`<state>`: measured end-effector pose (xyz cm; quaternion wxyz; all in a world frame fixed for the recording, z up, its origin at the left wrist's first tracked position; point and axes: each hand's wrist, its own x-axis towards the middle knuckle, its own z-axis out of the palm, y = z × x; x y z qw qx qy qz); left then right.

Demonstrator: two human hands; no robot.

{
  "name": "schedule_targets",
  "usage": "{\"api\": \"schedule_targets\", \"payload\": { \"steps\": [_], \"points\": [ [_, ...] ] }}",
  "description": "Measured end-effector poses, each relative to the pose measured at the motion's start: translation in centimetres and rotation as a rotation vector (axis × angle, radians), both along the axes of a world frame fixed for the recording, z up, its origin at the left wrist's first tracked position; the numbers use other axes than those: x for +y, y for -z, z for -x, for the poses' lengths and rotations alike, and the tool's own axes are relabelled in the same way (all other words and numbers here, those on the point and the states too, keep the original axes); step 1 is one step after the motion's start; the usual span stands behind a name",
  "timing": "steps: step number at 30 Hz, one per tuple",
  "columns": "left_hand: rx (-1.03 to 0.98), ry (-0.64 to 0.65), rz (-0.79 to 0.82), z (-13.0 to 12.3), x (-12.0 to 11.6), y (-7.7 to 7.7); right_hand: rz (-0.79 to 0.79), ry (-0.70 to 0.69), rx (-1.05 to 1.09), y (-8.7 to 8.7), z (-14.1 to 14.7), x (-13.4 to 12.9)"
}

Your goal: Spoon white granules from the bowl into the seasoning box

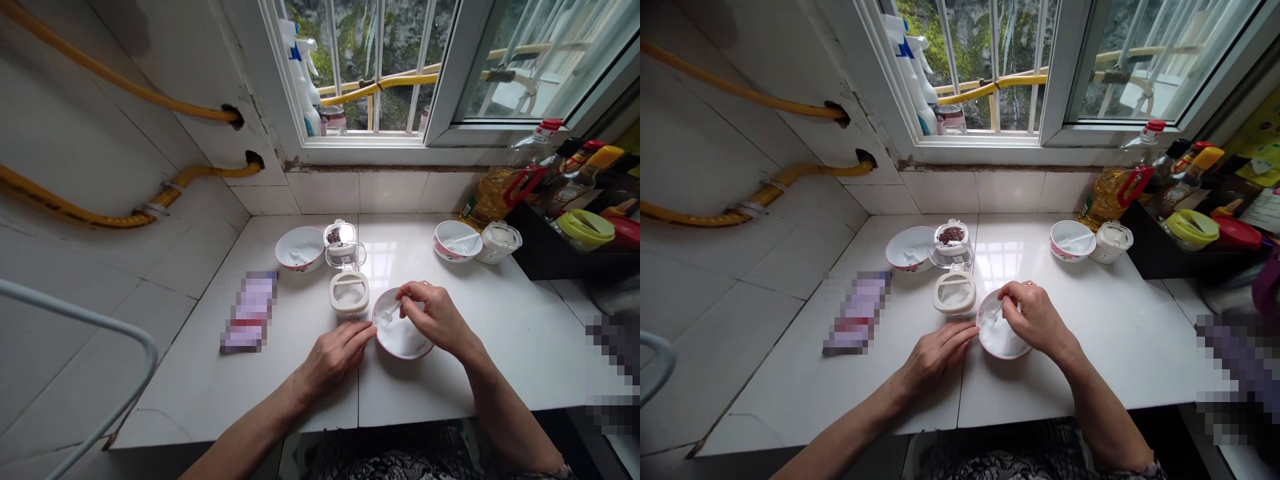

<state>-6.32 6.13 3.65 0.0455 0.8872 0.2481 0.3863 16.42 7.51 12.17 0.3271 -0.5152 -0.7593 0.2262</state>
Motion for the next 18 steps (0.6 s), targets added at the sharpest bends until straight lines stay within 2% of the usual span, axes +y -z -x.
{"api": "schedule_targets", "payload": {
  "steps": [5,13,18],
  "points": [
    [-0.003,0.004,-0.005,0.0,0.0,0.0,0.001,0.022,-0.047,-0.4,-1.1,0.3],
    [0.003,0.000,-0.002,0.0,0.0,0.0,0.070,-0.110,-0.069,0.1,0.0,0.2],
    [-0.001,0.004,-0.006,0.0,0.0,-0.2,0.159,-0.020,0.070,-0.3,-0.4,0.4]
  ]
}}
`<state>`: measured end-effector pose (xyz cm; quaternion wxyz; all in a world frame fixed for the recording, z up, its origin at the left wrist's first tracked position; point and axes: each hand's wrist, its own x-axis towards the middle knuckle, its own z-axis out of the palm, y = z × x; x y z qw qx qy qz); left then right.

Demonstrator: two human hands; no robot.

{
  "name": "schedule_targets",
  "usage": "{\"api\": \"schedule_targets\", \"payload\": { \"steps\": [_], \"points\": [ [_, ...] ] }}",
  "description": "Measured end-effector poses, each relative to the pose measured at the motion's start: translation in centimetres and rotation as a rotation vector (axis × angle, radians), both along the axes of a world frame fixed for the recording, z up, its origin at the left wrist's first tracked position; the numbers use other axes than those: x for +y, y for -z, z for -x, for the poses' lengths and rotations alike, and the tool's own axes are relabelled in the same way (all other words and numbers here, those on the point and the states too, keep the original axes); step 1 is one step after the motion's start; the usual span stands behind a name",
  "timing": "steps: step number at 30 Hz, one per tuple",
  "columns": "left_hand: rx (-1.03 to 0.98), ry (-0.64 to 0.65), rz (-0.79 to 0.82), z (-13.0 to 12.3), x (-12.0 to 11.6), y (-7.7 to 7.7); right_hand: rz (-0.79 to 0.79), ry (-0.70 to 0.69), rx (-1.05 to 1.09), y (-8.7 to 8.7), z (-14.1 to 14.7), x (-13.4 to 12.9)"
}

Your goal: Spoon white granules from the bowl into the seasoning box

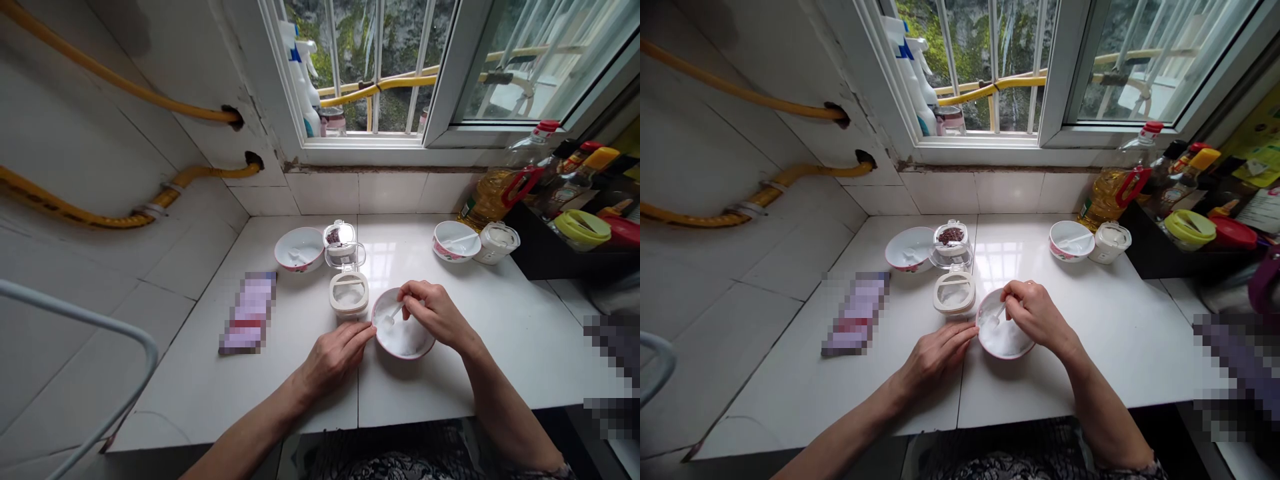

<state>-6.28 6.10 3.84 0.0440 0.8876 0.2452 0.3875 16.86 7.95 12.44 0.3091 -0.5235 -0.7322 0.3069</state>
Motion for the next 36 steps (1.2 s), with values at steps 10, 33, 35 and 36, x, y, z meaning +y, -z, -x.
{"api": "schedule_targets", "payload": {
  "steps": [10,33,35,36],
  "points": [
    [0.008,-0.015,-0.020,0.0,0.0,-0.3,0.259,0.114,0.416,0.1,-1.1,0.9],
    [0.028,-0.017,-0.008,-0.1,-0.1,-0.2,-0.180,0.153,0.491,0.7,1.9,0.4],
    [0.033,-0.020,-0.006,-0.1,-0.1,-0.2,-0.370,0.029,0.297,1.1,2.5,0.3],
    [0.034,-0.022,-0.009,-0.1,-0.1,-0.2,-0.465,-0.051,0.186,1.3,2.7,0.4]
  ]
}}
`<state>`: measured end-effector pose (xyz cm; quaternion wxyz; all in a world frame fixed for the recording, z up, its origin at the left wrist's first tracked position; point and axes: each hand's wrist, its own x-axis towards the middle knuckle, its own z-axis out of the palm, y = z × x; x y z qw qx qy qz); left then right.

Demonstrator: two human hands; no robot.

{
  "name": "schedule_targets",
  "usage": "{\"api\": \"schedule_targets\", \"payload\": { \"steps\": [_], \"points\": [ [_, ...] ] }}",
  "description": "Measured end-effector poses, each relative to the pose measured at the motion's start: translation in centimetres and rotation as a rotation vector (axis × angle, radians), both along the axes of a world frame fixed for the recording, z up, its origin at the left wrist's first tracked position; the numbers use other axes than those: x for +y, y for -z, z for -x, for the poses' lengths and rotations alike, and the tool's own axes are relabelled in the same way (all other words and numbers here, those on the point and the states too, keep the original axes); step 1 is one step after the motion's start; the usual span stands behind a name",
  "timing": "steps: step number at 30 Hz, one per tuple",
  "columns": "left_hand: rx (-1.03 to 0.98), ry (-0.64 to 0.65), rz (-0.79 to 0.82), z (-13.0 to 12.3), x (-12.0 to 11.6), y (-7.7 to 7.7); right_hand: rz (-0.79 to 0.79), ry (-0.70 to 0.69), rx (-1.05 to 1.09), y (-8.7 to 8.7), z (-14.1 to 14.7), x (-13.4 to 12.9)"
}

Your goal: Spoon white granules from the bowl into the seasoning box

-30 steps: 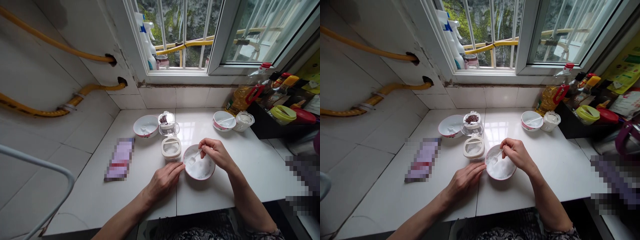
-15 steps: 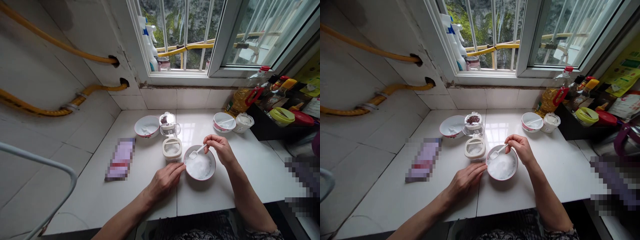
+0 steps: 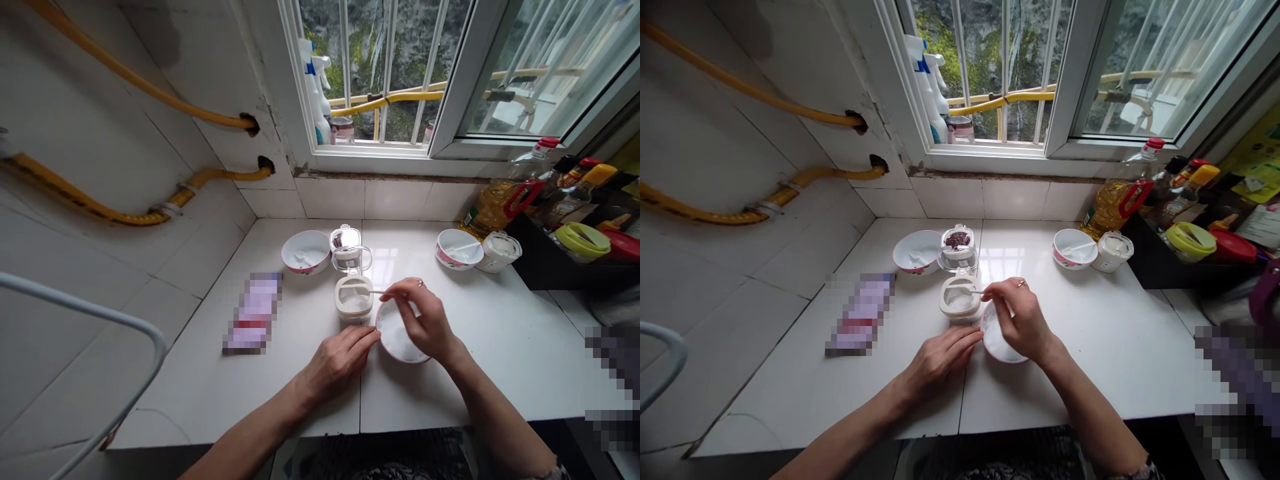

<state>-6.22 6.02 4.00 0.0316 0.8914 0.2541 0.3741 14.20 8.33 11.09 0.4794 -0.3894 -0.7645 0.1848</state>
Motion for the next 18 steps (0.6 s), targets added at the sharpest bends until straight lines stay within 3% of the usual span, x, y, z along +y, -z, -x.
{"api": "schedule_targets", "payload": {
  "steps": [3,5,11,14,18],
  "points": [
    [-0.006,-0.006,-0.020,0.0,0.0,0.0,-0.188,-0.093,-0.262,0.3,0.2,0.2],
    [-0.009,-0.002,-0.019,0.0,0.0,-0.1,-0.194,-0.082,-0.264,0.0,0.0,0.1],
    [-0.021,0.011,-0.003,0.0,0.0,-0.2,-0.008,0.126,-0.029,-1.2,-1.9,-0.5],
    [-0.025,0.014,0.001,0.0,0.0,-0.2,0.092,0.148,-0.114,-0.9,-2.7,-0.2],
    [-0.020,0.026,0.020,0.1,0.0,-0.1,0.135,0.074,-0.264,-0.1,-2.6,0.3]
  ]
}}
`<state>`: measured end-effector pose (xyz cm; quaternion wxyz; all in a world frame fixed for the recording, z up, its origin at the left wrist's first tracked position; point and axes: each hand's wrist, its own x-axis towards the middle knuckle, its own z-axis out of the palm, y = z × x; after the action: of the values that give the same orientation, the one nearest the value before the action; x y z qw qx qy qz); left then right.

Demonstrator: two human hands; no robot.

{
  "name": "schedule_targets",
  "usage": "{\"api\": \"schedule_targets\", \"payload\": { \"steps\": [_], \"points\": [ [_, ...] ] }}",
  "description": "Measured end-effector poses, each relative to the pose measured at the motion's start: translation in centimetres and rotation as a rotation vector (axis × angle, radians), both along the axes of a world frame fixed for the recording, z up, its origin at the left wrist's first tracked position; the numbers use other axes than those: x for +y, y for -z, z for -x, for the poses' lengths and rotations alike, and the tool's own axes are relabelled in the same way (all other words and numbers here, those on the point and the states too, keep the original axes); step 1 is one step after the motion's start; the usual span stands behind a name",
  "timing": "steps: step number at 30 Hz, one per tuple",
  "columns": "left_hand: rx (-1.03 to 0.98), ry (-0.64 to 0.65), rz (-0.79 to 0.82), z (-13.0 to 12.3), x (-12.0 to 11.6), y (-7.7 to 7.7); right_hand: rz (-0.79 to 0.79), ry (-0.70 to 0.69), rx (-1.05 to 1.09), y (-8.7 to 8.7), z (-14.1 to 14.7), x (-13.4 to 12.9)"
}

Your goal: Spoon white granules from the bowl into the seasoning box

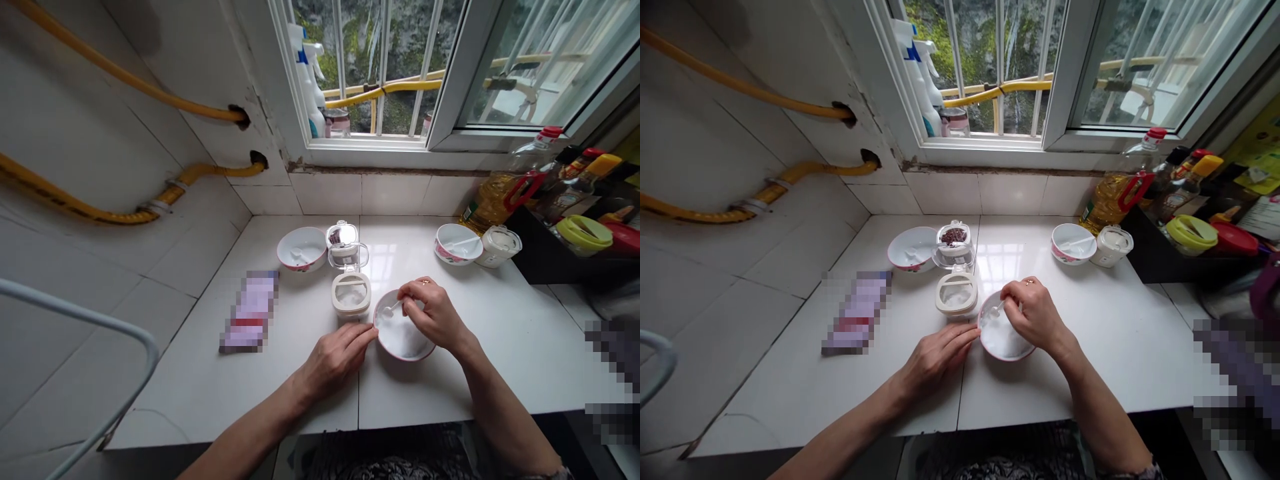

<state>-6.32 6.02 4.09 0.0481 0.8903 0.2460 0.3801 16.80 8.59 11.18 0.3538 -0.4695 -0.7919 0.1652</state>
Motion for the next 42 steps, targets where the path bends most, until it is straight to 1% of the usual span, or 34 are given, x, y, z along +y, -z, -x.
{"api": "schedule_targets", "payload": {
  "steps": [3,7,11,16,18,21,24,29,33,37,40,42],
  "points": [
    [-0.002,0.003,0.002,0.0,0.0,0.1,0.060,-0.058,-0.032,0.3,0.5,-0.1],
    [0.002,-0.003,-0.004,0.0,0.0,0.2,0.188,-0.055,0.026,0.0,0.7,-0.3],
    [0.005,-0.005,0.000,0.0,0.0,0.1,0.306,-0.001,0.152,-0.5,0.4,-0.3],
    [0.003,-0.010,-0.008,0.0,0.0,0.0,0.480,0.092,0.392,-0.8,-0.1,0.1],
    [-0.002,-0.011,-0.006,0.0,0.0,0.1,0.520,0.111,0.475,-0.9,-0.3,0.3],
    [-0.011,-0.008,-0.008,-0.1,0.0,0.2,0.514,0.148,0.493,-0.9,-0.5,0.4],
    [-0.008,-0.014,-0.009,0.0,0.0,0.2,0.485,0.183,0.431,-0.7,-0.4,0.4],
    [0.000,-0.013,-0.001,0.0,0.0,0.1,0.407,0.179,0.333,-0.5,-0.4,0.4],
    [0.005,-0.012,-0.009,0.0,0.0,0.0,0.358,0.148,0.261,-0.5,-0.4,0.4],
    [0.001,-0.003,-0.009,0.0,0.0,0.1,0.284,0.079,0.126,-0.2,-0.1,0.2],
    [0.000,0.001,0.000,0.0,0.0,0.1,0.303,0.023,0.069,0.0,0.3,0.0],
    [-0.004,0.000,-0.002,0.0,0.0,0.1,0.326,0.013,0.096,0.0,0.4,0.0]
  ]
}}
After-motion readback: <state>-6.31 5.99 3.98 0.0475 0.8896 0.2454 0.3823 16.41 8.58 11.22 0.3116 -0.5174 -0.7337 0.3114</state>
